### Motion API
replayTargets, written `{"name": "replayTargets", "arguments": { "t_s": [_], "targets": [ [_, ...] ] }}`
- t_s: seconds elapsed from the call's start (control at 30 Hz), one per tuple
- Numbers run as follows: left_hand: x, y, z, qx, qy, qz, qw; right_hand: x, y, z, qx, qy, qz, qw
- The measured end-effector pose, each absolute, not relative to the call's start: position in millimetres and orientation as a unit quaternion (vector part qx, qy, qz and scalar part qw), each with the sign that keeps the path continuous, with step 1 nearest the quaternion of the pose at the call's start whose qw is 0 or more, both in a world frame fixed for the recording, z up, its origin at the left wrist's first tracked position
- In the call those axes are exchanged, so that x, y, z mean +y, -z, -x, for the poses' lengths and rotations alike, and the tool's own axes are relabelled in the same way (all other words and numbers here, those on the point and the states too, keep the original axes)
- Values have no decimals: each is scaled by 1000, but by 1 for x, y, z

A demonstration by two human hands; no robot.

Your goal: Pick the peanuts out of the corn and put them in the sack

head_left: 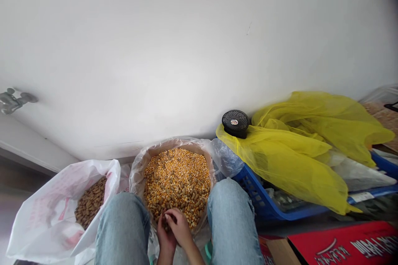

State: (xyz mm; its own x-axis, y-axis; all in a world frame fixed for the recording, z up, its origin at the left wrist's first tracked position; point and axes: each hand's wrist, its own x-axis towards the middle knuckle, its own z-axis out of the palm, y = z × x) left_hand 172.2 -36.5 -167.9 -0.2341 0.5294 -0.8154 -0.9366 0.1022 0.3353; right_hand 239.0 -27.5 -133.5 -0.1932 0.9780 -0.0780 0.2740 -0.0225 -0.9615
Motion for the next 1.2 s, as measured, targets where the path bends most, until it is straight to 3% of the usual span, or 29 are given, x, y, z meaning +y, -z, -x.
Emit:
{"name": "replayTargets", "arguments": {
  "t_s": [0.63,0.97,1.2],
  "targets": [
    [-31,148,-172,414,-671,234,569,-25,151,-242,-503,-510,543,439],
    [-11,48,-145,315,-707,235,587,-23,166,-241,-442,-540,555,452],
    [19,-17,-22,363,-780,109,499,-26,165,-240,-438,-545,562,443]
  ]
}}
